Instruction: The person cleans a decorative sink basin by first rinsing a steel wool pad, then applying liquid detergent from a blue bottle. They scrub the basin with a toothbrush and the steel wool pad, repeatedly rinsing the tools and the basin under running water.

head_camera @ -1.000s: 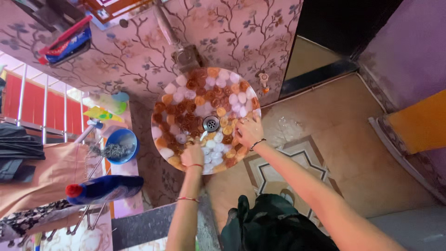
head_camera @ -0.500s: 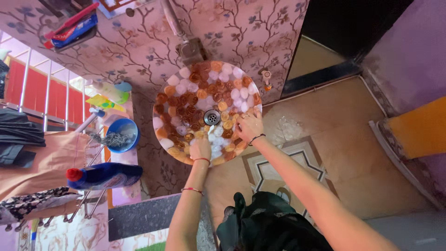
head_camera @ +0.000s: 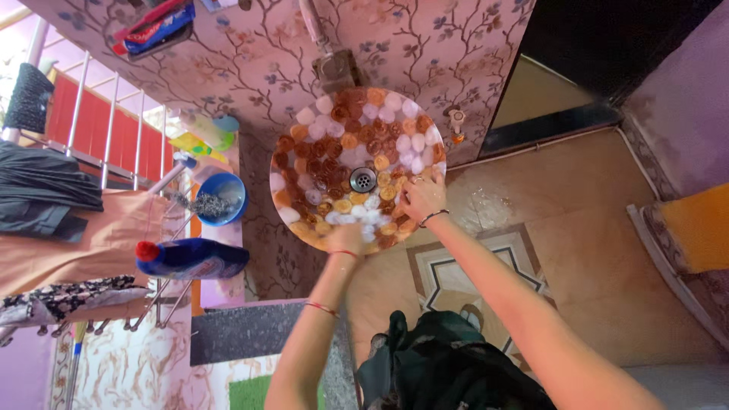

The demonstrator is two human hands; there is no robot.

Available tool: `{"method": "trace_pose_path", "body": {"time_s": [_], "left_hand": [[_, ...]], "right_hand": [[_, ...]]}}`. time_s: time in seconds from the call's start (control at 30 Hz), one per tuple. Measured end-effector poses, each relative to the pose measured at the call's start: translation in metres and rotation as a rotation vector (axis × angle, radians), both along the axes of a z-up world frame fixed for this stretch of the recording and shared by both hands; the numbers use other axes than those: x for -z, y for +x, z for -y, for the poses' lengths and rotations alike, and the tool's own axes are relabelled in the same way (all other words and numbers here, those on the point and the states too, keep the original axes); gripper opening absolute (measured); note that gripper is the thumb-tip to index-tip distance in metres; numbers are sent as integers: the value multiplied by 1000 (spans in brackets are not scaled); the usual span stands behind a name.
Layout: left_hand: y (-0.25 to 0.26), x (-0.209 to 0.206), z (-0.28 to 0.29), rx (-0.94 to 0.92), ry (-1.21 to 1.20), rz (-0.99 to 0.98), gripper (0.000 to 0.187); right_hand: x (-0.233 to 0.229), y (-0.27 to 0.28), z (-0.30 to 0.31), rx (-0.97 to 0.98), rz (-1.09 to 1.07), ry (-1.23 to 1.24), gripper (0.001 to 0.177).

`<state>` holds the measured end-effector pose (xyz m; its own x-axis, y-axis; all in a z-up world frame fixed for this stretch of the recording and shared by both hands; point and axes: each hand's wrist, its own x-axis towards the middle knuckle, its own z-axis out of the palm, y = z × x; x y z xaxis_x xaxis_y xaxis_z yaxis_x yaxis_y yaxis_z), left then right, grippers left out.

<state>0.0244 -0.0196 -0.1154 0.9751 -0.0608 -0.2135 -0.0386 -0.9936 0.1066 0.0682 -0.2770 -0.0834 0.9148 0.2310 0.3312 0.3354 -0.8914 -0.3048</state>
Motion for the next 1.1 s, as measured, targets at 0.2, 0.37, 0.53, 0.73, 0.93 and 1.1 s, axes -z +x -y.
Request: {"method": "trace_pose_path", "body": {"time_s": [0.2, 0.37, 0.53, 0.73, 0.93, 1.1], "left_hand": [[-11, 35, 23, 262, -2, -126, 27], [-34, -36, 23, 202, -95, -118, 29], [-66, -125, 21, 61, -37, -304, 37], [-93, -138, 26, 148, -147, -18, 39], [-100, -144, -4, -67, 109, -88, 32], [-113, -132, 38, 74, -66, -49, 42]], "right_hand": [[3, -2, 1, -5, 20, -16, 14], [6, 3, -3, 13, -15, -21, 15], [7, 3, 1, 9, 31, 12, 15], [0, 0, -1, 24, 104, -19, 18], [-5, -1, -3, 34, 122, -55, 17], [-5, 1, 0, 9, 56, -29, 17]]}}
